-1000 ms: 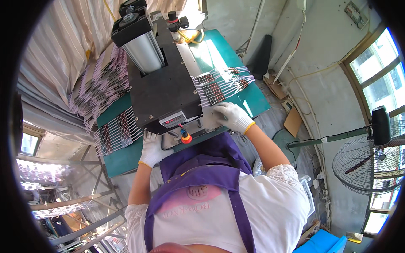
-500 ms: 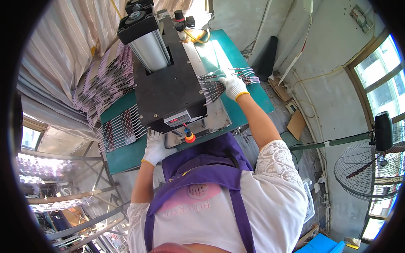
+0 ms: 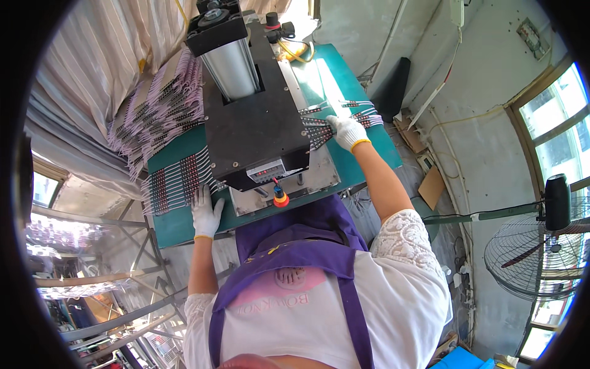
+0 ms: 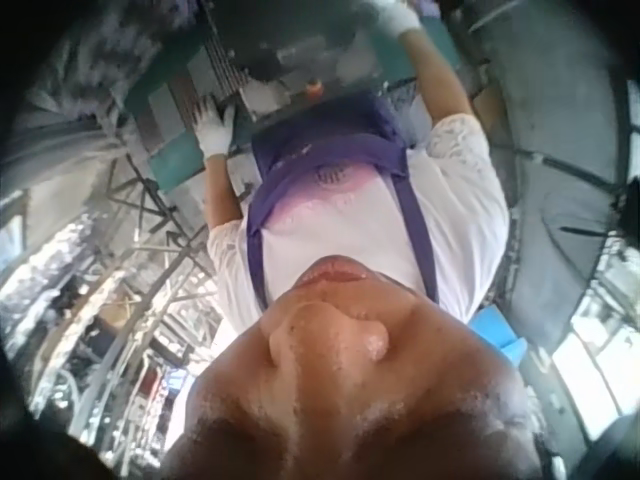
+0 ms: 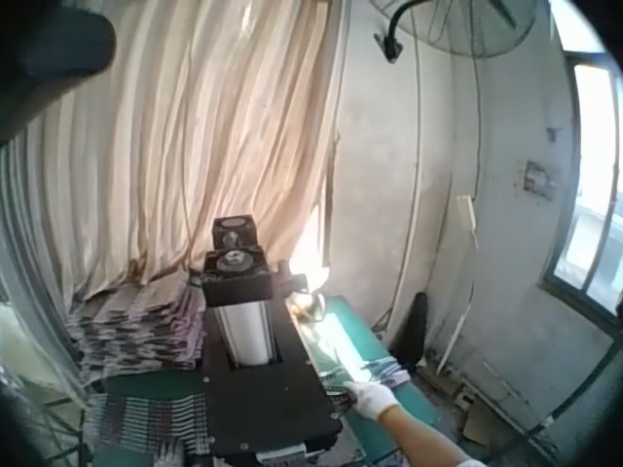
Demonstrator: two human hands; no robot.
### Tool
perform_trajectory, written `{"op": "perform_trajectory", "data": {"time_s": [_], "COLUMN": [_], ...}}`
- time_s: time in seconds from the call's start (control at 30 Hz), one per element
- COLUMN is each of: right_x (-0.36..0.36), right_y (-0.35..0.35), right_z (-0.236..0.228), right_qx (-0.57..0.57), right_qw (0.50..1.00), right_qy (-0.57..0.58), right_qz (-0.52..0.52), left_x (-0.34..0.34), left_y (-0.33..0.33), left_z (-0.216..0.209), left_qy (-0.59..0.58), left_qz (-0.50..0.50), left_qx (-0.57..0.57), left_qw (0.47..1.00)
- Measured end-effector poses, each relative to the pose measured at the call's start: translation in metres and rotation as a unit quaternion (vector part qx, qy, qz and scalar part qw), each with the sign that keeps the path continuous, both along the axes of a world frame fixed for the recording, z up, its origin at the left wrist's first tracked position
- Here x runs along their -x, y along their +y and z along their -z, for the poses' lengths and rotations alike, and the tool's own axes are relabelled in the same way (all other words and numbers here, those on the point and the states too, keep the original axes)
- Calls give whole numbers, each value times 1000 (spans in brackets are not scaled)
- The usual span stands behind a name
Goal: The person processes LED strips using a production machine and hangs them on a rack.
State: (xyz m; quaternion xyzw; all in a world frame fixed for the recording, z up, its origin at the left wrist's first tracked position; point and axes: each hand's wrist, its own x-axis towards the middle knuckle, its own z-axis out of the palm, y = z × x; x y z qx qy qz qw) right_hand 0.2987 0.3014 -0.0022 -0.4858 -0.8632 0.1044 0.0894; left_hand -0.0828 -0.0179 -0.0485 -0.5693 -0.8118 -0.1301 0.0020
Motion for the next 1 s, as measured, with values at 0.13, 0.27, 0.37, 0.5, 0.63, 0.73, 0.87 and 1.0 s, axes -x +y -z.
{"op": "perform_trajectory", "data": {"time_s": [0.13, 0.27, 0.37, 0.5, 0.63, 0.73, 0.87, 1.0], "right_x": [-5, -7, -7, -14, -55, -83, -78, -34], "right_y": [-5, -12, -12, 3, 36, 43, 3, -93], "right_z": [-8, -17, -21, -18, -5, 1, 3, -28], "right_qx": [-41, -109, -107, -155, -225, -71, -81, 74], "right_qw": [998, 993, 993, 986, 952, 984, 984, 979], "right_qy": [-53, 32, 53, 40, 167, 54, 107, 167], "right_qz": [1, 9, 11, 39, 127, 156, 118, -86], "left_x": [1, -5, -14, -24, -33, -45, -54, -58], "left_y": [2, 9, 16, 20, 21, 25, 30, 27], "left_z": [-1, -1, -7, -17, -26, -33, -43, -58], "left_qy": [-9, -81, -79, -70, -104, -130, -70, -19], "left_qz": [-6, -29, -15, 6, 100, 159, 187, 219], "left_qx": [-16, -103, -145, -155, -137, -104, -33, 78], "left_qw": [1000, 991, 986, 985, 980, 973, 979, 972]}}
